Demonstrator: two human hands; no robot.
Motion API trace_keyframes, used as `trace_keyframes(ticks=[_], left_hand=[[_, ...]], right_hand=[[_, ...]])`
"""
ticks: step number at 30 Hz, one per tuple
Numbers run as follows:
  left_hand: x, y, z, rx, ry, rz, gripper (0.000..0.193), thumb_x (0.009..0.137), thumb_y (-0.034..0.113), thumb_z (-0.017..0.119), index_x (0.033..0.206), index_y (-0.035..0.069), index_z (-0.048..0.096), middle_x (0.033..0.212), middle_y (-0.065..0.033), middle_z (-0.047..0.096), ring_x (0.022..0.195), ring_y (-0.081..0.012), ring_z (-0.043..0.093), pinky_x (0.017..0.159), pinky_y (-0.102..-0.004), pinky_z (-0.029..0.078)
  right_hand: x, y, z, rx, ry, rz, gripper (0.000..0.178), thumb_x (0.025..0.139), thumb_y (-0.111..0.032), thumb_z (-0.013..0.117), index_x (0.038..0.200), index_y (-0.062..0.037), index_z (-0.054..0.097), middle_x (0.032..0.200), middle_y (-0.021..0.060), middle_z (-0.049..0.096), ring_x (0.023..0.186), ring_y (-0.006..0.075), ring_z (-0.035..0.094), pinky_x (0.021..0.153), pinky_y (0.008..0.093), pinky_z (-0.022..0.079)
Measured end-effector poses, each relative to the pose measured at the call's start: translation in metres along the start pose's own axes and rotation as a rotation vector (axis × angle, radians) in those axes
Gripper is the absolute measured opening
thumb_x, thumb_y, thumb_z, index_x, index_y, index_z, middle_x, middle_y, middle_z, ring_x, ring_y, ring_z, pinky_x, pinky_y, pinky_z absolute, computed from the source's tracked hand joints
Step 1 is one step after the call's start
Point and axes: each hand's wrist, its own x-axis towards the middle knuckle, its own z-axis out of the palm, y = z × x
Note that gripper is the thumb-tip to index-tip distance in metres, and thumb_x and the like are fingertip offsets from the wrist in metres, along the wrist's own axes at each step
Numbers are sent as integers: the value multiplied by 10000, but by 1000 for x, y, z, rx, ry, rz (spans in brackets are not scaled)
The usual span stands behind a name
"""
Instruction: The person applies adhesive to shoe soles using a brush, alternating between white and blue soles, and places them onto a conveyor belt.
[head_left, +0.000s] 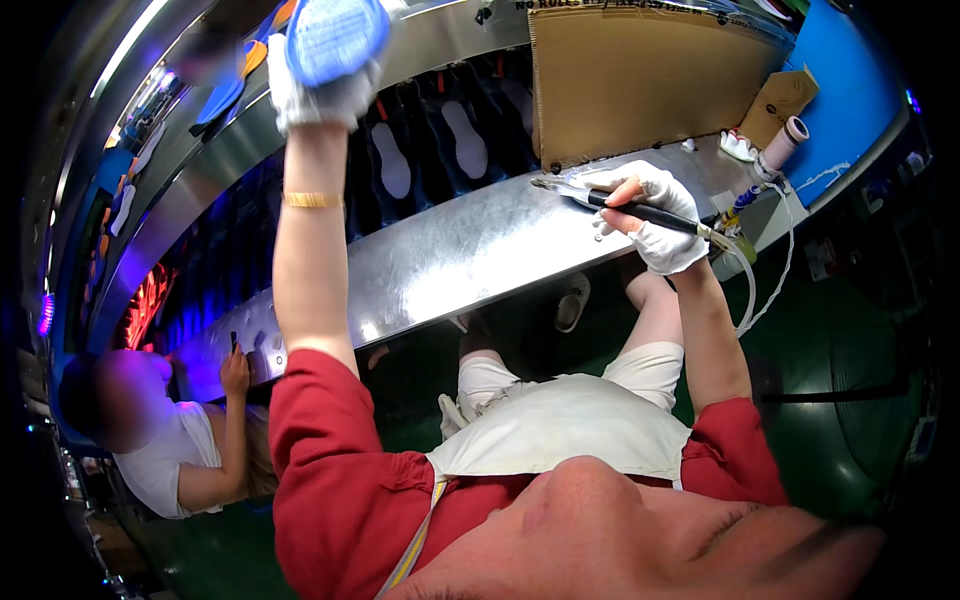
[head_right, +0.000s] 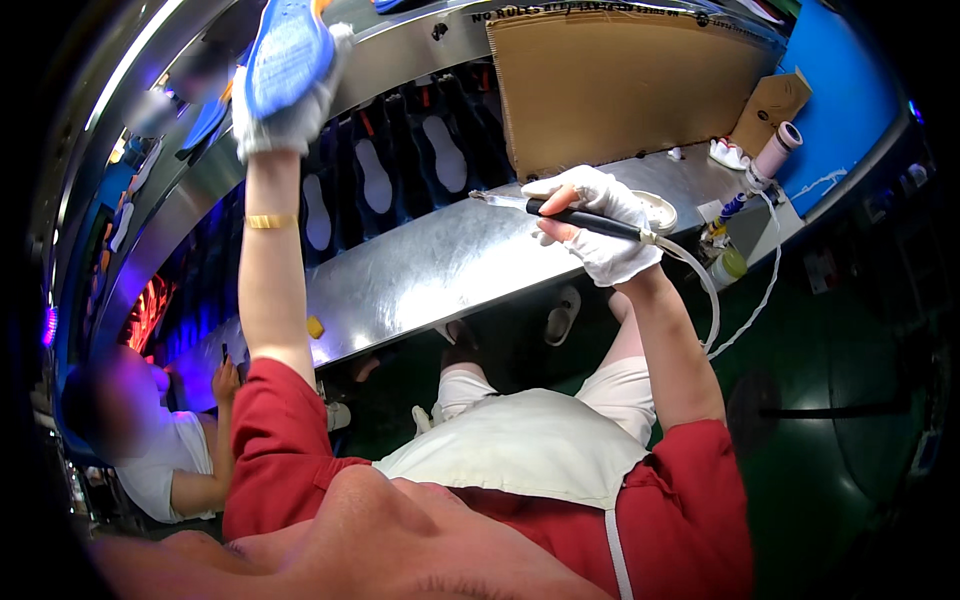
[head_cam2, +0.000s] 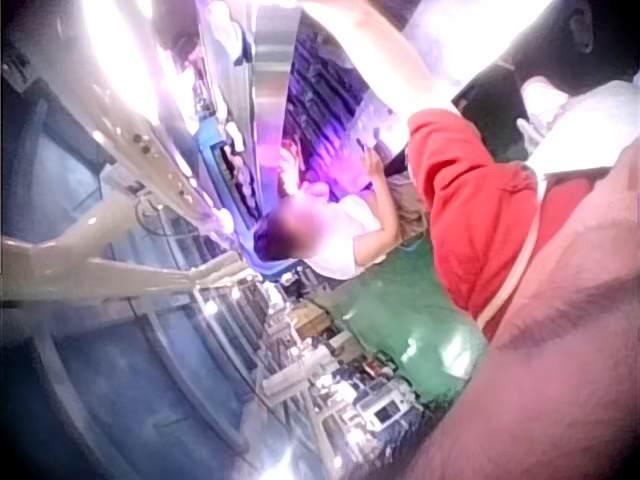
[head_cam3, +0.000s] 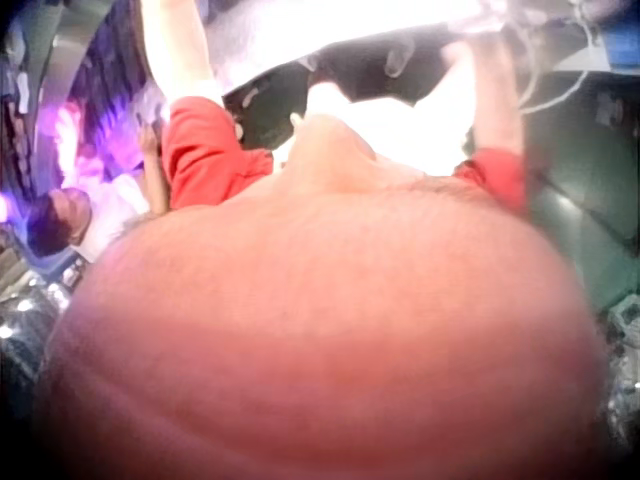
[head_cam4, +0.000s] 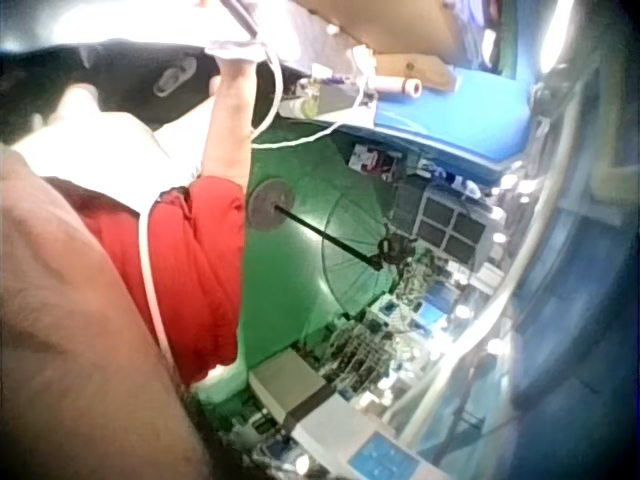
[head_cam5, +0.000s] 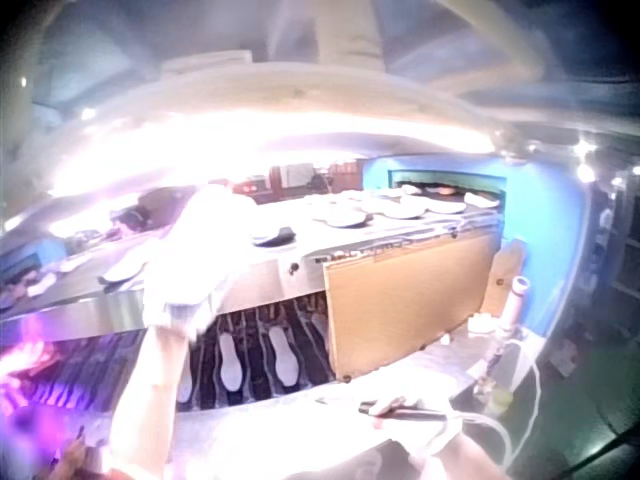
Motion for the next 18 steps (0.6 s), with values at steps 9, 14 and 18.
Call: trace_keyframes(ticks=[9,14,18], left_hand=[[-7,24,-36,1286,222,132,306,904,148,534,1154,-28,541,1051,-147,618,857,-265,630,784,-358,519],[-12,160,-33,3027,180,405,535,754,321,663,1228,117,525,1219,-157,530,1153,-313,479,1004,-368,357],[-39,228,-81,2479,648,-133,615,769,517,618,1096,-4,605,1020,-174,639,1018,-260,587,906,-333,417]], right_hand=[[-7,20,-5,-131,-41,136,150,746,43,665,834,-34,571,799,65,597,713,118,609,677,234,482],[-6,22,5,-101,-58,217,146,755,43,658,837,-34,565,788,46,583,717,103,603,671,234,484],[-12,29,16,-135,-56,249,141,767,29,662,857,-34,573,778,37,589,721,99,596,677,230,483]])
